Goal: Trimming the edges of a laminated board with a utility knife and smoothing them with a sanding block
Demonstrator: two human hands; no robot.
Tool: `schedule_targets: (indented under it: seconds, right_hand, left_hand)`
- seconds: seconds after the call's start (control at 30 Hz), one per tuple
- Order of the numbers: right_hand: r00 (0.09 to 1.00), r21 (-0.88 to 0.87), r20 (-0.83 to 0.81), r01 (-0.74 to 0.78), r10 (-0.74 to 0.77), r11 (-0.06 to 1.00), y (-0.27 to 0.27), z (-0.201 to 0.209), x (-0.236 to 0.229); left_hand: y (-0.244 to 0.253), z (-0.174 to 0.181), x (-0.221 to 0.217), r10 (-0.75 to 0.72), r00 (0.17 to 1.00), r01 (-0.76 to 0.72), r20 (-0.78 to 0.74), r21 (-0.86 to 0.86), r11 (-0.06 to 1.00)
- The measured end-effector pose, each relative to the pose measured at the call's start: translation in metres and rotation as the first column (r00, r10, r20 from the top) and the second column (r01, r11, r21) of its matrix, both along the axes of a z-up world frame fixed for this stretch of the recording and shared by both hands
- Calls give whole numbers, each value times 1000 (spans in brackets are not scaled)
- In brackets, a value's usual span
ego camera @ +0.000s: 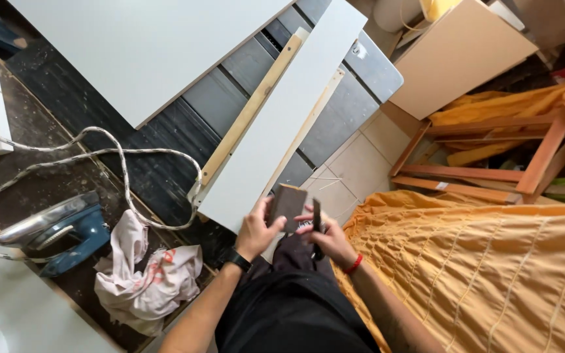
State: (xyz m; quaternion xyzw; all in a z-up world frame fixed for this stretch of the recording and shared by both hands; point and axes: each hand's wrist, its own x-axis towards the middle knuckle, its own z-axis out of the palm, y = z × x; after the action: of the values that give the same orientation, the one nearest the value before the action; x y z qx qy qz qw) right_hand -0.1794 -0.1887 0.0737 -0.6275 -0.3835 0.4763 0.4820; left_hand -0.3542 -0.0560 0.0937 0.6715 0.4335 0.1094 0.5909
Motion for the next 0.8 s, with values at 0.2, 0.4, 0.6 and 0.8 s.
schedule_targets:
  seconds: [0.2,0.4,0.6,0.8]
  right_hand:
    - [955,-182,-51,279,-292,943,3,4,37]
    - [880,-259,464,245,-103,934,32,-1,69]
    - [815,-318,547,-8,191,948,77,11,90]
    - [735,-321,600,-141,316,937,93,1,103]
  left_hand:
    - [50,21,-19,250,962,-249,110,-21,968]
    - [100,6,2,293,939,-336,178,305,891]
    - [126,-13,32,368,929,-310,37,620,721]
    - [141,-41,41,360,932,-276,-33,578,768]
